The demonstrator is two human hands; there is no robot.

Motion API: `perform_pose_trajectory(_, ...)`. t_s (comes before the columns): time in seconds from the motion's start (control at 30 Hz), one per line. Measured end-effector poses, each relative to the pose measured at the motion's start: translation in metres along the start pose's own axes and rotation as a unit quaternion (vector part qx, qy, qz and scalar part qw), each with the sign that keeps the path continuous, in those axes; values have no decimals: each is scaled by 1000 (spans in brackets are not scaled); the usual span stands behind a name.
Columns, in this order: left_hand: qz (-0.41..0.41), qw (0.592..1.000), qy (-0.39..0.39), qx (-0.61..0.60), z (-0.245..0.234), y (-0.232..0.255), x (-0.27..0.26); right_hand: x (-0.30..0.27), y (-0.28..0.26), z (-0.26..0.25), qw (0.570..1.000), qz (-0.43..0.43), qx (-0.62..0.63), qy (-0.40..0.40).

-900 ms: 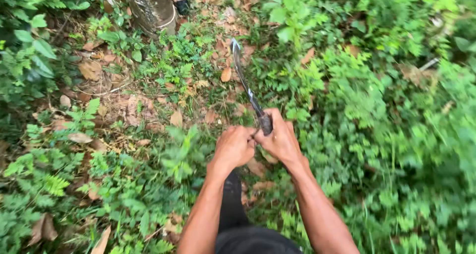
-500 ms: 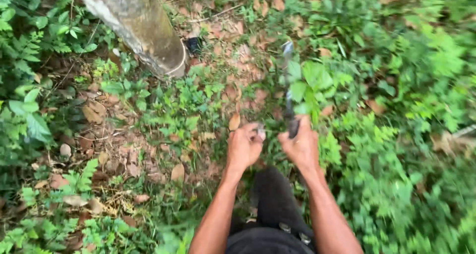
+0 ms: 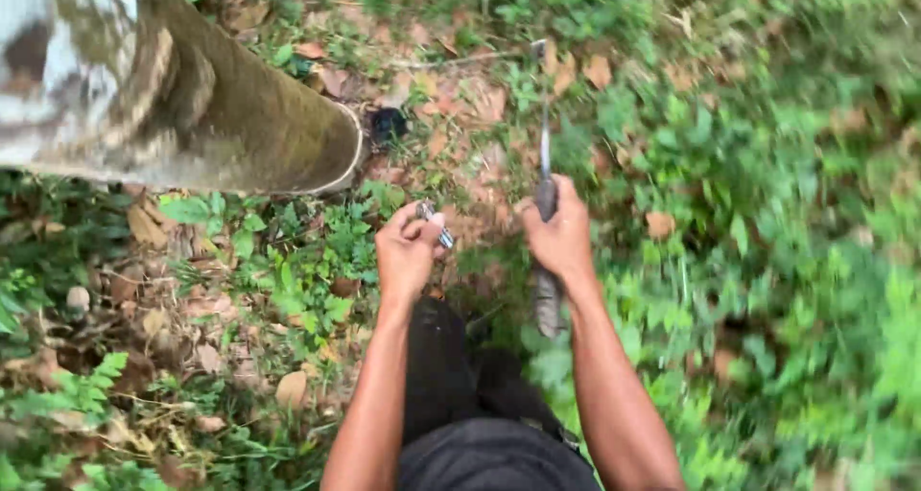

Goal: The recorder uses a tapping knife to harvest latex from rubber trees and a machete to clear surrounding vegetation.

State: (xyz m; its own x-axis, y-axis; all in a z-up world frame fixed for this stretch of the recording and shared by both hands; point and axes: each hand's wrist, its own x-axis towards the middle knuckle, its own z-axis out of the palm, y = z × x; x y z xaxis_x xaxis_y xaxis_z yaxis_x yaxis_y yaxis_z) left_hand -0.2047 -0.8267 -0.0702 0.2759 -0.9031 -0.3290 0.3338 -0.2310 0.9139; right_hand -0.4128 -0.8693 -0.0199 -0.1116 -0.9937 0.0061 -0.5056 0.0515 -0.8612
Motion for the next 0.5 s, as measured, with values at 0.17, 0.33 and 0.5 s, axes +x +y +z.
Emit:
perform_pose_trajectory(0.17, -6, 993, 118, -4, 2, -8, 108, 137, 2, 80, 992, -20, 75, -102)
perform_pose_trajectory(0.33, -39, 981, 177, -66, -2, -63, 227, 254, 6, 159, 971, 85, 60, -215)
perform_pose_trajectory(0.5, -146, 953, 255, -74, -2, -119, 339, 333, 76, 237, 935, 86, 89, -333)
